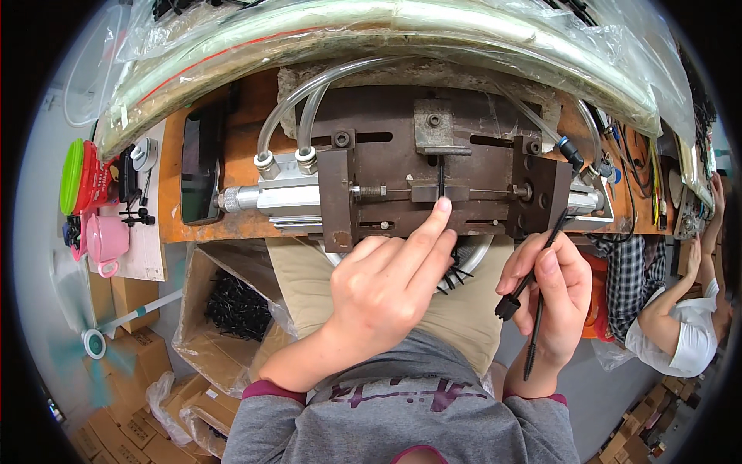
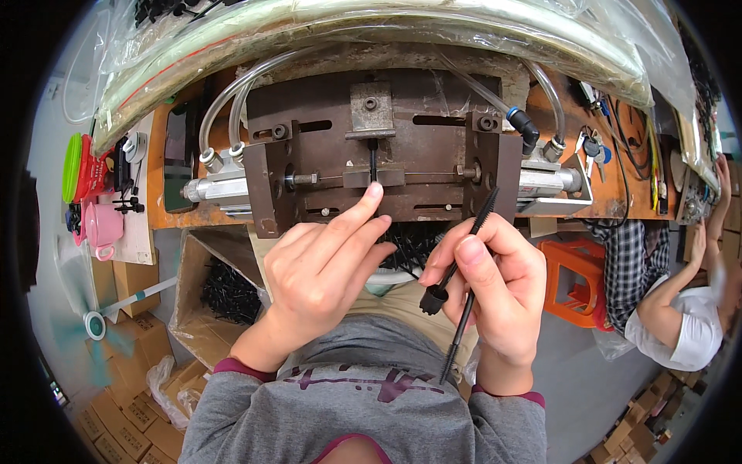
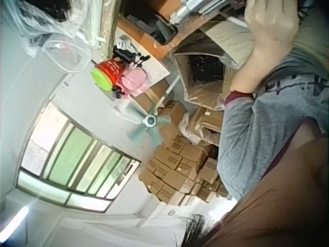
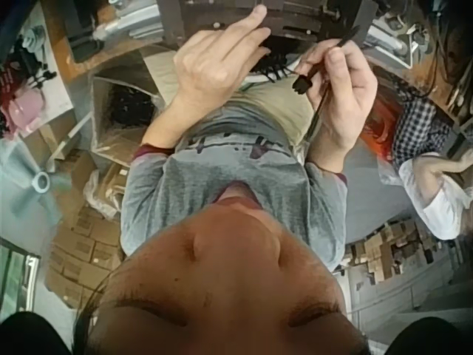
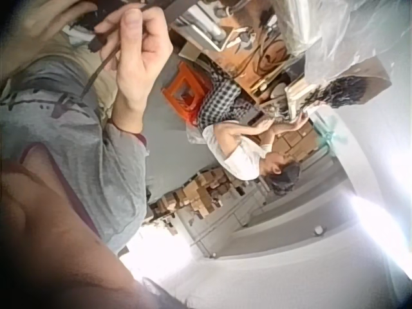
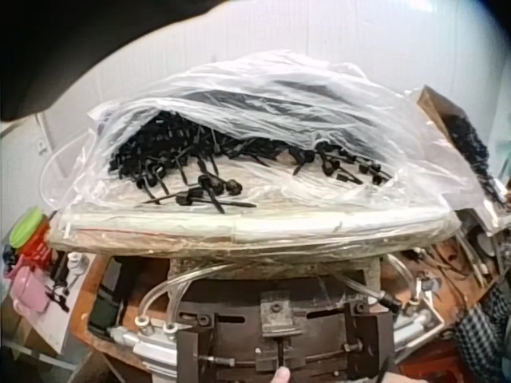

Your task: The person is using a specialized assembly jig or press to insert and secure components into small black plastic housings.

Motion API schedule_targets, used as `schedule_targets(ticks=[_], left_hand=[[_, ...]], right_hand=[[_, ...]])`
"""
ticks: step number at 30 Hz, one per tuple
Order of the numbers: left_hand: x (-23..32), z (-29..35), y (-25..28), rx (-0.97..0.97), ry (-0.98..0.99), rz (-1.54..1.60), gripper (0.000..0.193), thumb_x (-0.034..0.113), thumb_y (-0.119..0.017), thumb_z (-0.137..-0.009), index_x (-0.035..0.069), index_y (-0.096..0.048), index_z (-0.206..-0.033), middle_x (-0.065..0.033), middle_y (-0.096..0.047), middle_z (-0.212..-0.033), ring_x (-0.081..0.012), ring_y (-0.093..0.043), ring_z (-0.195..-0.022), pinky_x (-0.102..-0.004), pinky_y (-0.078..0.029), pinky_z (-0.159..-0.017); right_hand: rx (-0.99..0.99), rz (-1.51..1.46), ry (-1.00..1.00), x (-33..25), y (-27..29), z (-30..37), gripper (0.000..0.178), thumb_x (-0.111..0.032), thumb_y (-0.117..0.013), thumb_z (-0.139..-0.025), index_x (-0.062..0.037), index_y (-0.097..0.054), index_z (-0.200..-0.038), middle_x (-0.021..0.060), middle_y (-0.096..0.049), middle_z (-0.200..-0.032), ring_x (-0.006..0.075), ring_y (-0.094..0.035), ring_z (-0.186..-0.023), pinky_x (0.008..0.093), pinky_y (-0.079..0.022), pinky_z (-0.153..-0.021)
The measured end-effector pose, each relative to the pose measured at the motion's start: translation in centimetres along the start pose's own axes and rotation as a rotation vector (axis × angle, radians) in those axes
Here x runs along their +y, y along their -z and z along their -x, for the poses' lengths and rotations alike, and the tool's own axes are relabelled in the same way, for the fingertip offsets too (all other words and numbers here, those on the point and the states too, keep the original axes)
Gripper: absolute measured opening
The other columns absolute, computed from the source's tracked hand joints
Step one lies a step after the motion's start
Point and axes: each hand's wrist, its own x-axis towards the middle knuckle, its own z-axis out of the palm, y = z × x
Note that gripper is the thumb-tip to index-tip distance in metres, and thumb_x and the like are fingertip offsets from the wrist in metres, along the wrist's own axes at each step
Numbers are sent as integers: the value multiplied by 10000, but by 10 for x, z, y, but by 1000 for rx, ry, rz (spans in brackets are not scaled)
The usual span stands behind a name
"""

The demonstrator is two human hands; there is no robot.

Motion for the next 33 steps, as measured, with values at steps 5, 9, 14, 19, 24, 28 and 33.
schedule_targets(ticks=[5, 9, 14, 19, 24, 28, 33], left_hand=[[13, -2, 15, 27, -158, 361, 379, 98, -787, -685, 52, -730, -1057, -84, -695, -1074, -169, -671, -723, -263, -526, -569], [12, -1, 21, -64, -183, 426, 351, 80, -791, -672, 42, -742, -1017, -63, -673, -979, -191, -672, -806, -289, -569, -638], [14, 6, 21, -68, -85, 496, 370, 57, -823, -635, 36, -741, -996, -77, -673, -1010, -203, -674, -799, -295, -569, -662], [8, 4, 17, 46, -8, 242, 351, 45, -818, -641, 3, -722, -976, -165, -658, -1192, -248, -688, -845, -327, -574, -727], [3, 0, 3, -43, -27, 27, 282, 42, -777, -675, -22, -698, -939, -173, -665, -1181, -254, -686, -821, -342, -575, -763], [2, -3, 0, -45, 4, 2, 273, 42, -774, -676, -15, -701, -933, -167, -668, -1184, -228, -685, -756, -315, -561, -706], [1, -3, 1, -62, 37, 23, 271, 43, -777, -671, -4, -707, -929, -159, -671, -1185, -192, -665, -659, -273, -517, -605]], right_hand=[[-22, -8, -110, 1, -11, 0, 105, -69, -566, -965, 36, -558, -957, 100, -645, -739, 39, -474, -404, 167, -318, -340], [-85, -18, -161, 3, -11, -3, 101, -55, -607, -941, 29, -554, -957, 79, -646, -734, 31, -481, -423, 169, -328, -340], [-21, 5, -152, 5, -14, -3, 127, -47, -618, -930, 38, -569, -1011, 81, -645, -717, 37, -495, -439, 166, -340, -346], [167, 127, 125, 4, -8, 2, 121, -11, -645, -889, 50, -614, -988, 93, -662, -752, 49, -544, -504, 157, -341, -376], [121, 96, 306, 14, 7, 3, 187, -135, -634, -924, 44, -631, -870, 74, -651, -737, 36, -459, -505, 199, -324, -450], [180, 20, 225, 14, 5, -1, 303, -242, -521, -984, 34, -589, -880, 26, -536, -677, 42, -331, -504, 221, -241, -478], [84, -124, 218, 4, 5, -3, 324, -252, -400, -990, 50, -516, -963, 27, -425, -717, 80, -349, -572, 241, -264, -519]])
